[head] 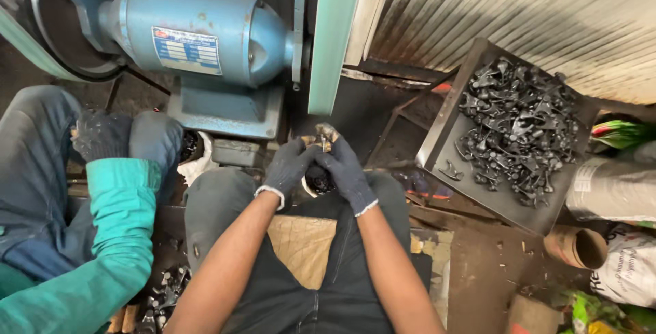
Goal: The person sits on the floor and repeatedly presses small metal parts against a belt grinder to smooth their surfaces. They handle the parts one at a time, rotating them in gloved hands to grind different edges, and place finished pieces into a nearby metal tray.
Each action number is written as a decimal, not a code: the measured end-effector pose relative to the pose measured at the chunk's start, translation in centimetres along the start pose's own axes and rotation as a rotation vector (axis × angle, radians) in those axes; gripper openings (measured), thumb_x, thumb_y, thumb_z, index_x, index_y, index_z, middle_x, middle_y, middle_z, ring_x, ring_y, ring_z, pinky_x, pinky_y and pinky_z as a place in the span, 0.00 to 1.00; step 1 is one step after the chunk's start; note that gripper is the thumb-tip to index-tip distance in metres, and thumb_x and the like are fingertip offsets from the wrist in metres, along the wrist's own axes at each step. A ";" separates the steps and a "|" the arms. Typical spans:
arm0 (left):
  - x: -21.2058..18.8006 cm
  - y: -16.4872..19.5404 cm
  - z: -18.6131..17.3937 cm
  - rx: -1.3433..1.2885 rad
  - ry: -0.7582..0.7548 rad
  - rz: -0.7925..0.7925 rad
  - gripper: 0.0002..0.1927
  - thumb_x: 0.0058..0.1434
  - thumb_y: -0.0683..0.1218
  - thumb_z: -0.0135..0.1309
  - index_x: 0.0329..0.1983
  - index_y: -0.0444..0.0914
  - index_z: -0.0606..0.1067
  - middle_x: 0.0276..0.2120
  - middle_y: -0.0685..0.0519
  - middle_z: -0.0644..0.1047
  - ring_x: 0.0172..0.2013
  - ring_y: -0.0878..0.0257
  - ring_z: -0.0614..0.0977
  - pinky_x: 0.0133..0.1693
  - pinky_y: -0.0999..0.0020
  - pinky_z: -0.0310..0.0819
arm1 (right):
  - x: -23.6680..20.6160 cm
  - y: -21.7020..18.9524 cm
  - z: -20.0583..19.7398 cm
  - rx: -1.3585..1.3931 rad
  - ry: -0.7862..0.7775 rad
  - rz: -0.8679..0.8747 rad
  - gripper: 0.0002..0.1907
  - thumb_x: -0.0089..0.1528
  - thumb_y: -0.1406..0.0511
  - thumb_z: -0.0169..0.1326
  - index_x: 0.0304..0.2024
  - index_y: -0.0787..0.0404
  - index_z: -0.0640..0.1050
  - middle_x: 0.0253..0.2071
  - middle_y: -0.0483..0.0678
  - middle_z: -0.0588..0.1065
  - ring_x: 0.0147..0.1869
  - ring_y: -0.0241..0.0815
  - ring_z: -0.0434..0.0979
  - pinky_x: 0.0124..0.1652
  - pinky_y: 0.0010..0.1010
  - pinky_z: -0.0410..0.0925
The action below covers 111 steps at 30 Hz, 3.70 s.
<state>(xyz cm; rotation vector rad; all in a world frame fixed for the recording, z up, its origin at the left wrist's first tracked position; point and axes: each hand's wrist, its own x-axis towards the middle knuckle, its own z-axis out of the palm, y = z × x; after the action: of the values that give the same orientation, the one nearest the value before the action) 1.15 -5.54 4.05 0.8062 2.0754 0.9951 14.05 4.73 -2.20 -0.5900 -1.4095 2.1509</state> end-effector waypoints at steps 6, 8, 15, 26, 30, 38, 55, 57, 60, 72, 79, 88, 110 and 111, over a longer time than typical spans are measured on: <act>2.1 1.4 -0.5 -0.084 0.059 -0.151 0.23 0.59 0.59 0.51 0.46 0.39 0.80 0.38 0.41 0.83 0.41 0.46 0.85 0.44 0.55 0.74 | 2.5 0.5 0.4 0.319 -0.032 0.137 0.16 0.65 0.69 0.59 0.55 0.68 0.75 0.45 0.49 0.77 0.44 0.39 0.78 0.42 0.31 0.72; 2.8 1.4 -0.3 -0.001 0.105 -0.167 0.24 0.62 0.60 0.50 0.47 0.39 0.80 0.39 0.40 0.82 0.43 0.43 0.83 0.45 0.53 0.73 | 3.2 0.6 0.4 0.359 -0.007 0.155 0.14 0.66 0.70 0.59 0.53 0.69 0.75 0.44 0.51 0.76 0.43 0.41 0.77 0.41 0.33 0.72; 1.7 1.4 -0.5 0.038 0.106 -0.063 0.28 0.64 0.64 0.48 0.44 0.35 0.80 0.40 0.38 0.81 0.44 0.41 0.81 0.45 0.51 0.71 | 1.3 0.1 -0.4 -0.080 -0.027 0.014 0.23 0.61 0.71 0.57 0.60 0.66 0.73 0.51 0.44 0.77 0.53 0.33 0.77 0.54 0.26 0.71; 3.5 -3.5 3.4 -0.359 0.016 0.028 0.19 0.69 0.52 0.46 0.46 0.33 0.80 0.33 0.46 0.83 0.34 0.60 0.83 0.38 0.62 0.74 | 1.7 -0.4 0.1 -0.057 -0.016 0.075 0.20 0.65 0.68 0.55 0.59 0.69 0.75 0.46 0.44 0.78 0.43 0.31 0.76 0.44 0.25 0.71; 5.4 -4.8 5.5 -0.522 0.065 -0.010 0.18 0.71 0.48 0.45 0.43 0.29 0.79 0.33 0.40 0.80 0.31 0.57 0.80 0.37 0.57 0.71 | 4.1 -0.5 0.4 -0.150 0.116 0.099 0.15 0.65 0.66 0.57 0.50 0.71 0.81 0.41 0.46 0.80 0.42 0.34 0.77 0.43 0.27 0.71; 2.4 -2.2 2.4 -0.248 0.025 0.061 0.20 0.66 0.55 0.49 0.39 0.32 0.79 0.32 0.42 0.81 0.34 0.53 0.83 0.38 0.57 0.72 | 1.5 -0.7 -0.8 -0.082 -0.062 0.008 0.22 0.59 0.72 0.59 0.56 0.64 0.74 0.52 0.44 0.77 0.55 0.35 0.76 0.56 0.28 0.70; 2.7 -0.1 4.3 -0.979 -0.196 -0.048 0.15 0.65 0.49 0.54 0.51 0.39 0.81 0.48 0.53 0.81 0.49 0.65 0.81 0.49 0.69 0.75 | 5.5 -0.8 -0.1 0.040 0.466 -0.164 0.14 0.66 0.69 0.54 0.54 0.67 0.74 0.47 0.49 0.78 0.47 0.37 0.78 0.45 0.29 0.72; 3.0 -0.2 4.5 -0.905 -0.165 -0.072 0.14 0.67 0.49 0.55 0.51 0.37 0.80 0.46 0.52 0.80 0.48 0.63 0.81 0.50 0.68 0.77 | 6.1 -0.9 -0.2 0.032 0.478 -0.151 0.13 0.67 0.68 0.54 0.53 0.66 0.75 0.47 0.48 0.78 0.48 0.37 0.77 0.46 0.29 0.72; 2.6 0.2 3.7 -0.734 -0.143 0.084 0.15 0.66 0.50 0.52 0.51 0.40 0.80 0.48 0.53 0.78 0.50 0.65 0.81 0.49 0.67 0.80 | 5.2 -1.1 -1.3 -0.053 0.403 -0.190 0.14 0.67 0.67 0.54 0.54 0.65 0.76 0.49 0.47 0.78 0.49 0.36 0.77 0.48 0.28 0.72; -1.0 4.0 2.3 0.417 -0.210 0.039 0.23 0.65 0.62 0.47 0.54 0.44 0.78 0.43 0.37 0.80 0.47 0.36 0.79 0.47 0.43 0.71 | -9.2 -7.1 -20.1 -1.600 1.064 -0.013 0.30 0.61 0.53 0.63 0.57 0.66 0.72 0.55 0.66 0.74 0.57 0.67 0.74 0.54 0.52 0.68; 0.1 3.2 4.8 0.628 -0.452 0.249 0.21 0.64 0.61 0.48 0.46 0.43 0.80 0.40 0.41 0.82 0.43 0.42 0.83 0.46 0.47 0.74 | -9.0 -8.0 -22.0 -1.701 0.747 0.202 0.27 0.56 0.58 0.63 0.54 0.63 0.75 0.49 0.61 0.77 0.53 0.63 0.76 0.52 0.50 0.69; -3.2 1.1 4.9 0.269 -0.419 0.353 0.20 0.63 0.58 0.51 0.45 0.40 0.80 0.40 0.40 0.82 0.45 0.43 0.82 0.48 0.51 0.74 | -7.8 -7.3 -16.5 -1.397 0.968 -0.174 0.15 0.64 0.64 0.58 0.52 0.63 0.75 0.49 0.61 0.77 0.53 0.62 0.76 0.51 0.49 0.67; -3.8 2.8 5.8 0.632 -0.644 0.173 0.28 0.62 0.64 0.47 0.58 0.44 0.73 0.43 0.38 0.81 0.45 0.40 0.82 0.48 0.46 0.73 | -12.5 -8.3 -24.7 -1.666 1.114 -0.031 0.21 0.59 0.61 0.60 0.52 0.64 0.76 0.50 0.63 0.75 0.55 0.66 0.73 0.54 0.53 0.65; -3.7 3.0 5.9 0.630 -0.626 0.205 0.28 0.62 0.64 0.47 0.58 0.43 0.73 0.42 0.39 0.81 0.45 0.41 0.82 0.48 0.47 0.74 | -12.6 -8.4 -25.0 -1.718 1.084 0.007 0.21 0.59 0.60 0.60 0.52 0.63 0.76 0.52 0.64 0.75 0.56 0.66 0.73 0.55 0.53 0.66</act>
<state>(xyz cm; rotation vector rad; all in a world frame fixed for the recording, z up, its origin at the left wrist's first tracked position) 8.62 -4.50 4.93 1.4505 1.7539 0.1032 40.31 17.48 -2.65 -1.8167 -2.0224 -0.1485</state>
